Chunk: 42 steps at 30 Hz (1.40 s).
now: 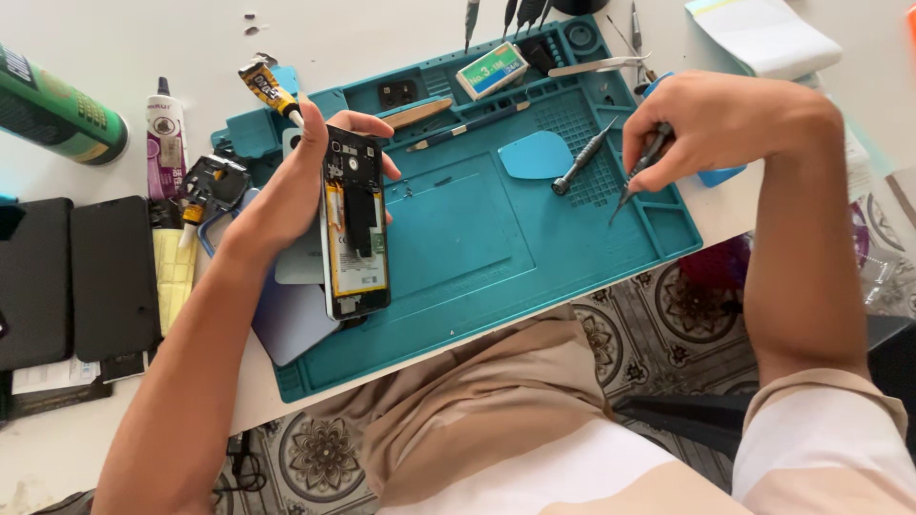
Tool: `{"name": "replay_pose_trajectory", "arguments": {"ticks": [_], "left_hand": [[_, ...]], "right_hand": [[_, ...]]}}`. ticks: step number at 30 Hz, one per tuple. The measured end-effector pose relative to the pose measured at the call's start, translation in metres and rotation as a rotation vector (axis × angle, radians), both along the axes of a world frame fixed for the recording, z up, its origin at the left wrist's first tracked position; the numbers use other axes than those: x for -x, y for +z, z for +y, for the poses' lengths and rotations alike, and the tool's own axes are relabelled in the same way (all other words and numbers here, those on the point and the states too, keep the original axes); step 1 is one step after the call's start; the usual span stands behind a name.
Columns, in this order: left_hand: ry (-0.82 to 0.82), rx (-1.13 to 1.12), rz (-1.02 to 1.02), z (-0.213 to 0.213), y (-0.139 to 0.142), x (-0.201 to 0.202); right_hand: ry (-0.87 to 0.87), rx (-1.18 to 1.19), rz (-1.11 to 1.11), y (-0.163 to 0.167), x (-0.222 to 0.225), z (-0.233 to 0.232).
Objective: The person holds an opened smartphone in one hand and uses a pry tool to work around the edge of the device, then uses a blue suction cup and a wooden spudger to lift and separate the back cover and internal components on a repair mat.
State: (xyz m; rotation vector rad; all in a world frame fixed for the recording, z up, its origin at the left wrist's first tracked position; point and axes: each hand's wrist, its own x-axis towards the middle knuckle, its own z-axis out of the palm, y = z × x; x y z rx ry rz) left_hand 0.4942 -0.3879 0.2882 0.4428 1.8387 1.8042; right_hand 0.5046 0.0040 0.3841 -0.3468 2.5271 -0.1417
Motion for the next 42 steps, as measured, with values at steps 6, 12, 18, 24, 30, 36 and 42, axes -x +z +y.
{"name": "replay_pose_trajectory", "arguments": {"ticks": [6,12,18,24,30,36,42], "left_hand": [[-0.01,0.001,0.019,-0.001,0.002,-0.001],[-0.013,-0.033,0.011,-0.001,-0.005,0.007],[-0.012,-0.064,0.048,-0.007,-0.035,0.011],[0.003,-0.043,0.112,-0.009,-0.06,0.02],[0.016,-0.018,0.068,-0.006,-0.069,0.024],[0.03,0.001,0.065,-0.001,-0.065,0.022],[0.038,0.009,0.069,0.001,-0.062,0.022]], "right_hand": [[0.121,0.175,0.037,0.006,0.005,-0.003],[0.399,0.401,0.229,0.0,0.028,-0.057],[0.456,0.448,0.247,-0.059,0.058,-0.111],[0.393,0.48,0.161,-0.11,0.081,-0.104],[0.363,0.491,0.091,-0.128,0.089,-0.103],[0.356,0.4,0.095,-0.124,0.083,-0.106],[0.406,0.47,0.204,-0.124,0.089,-0.097]]}}
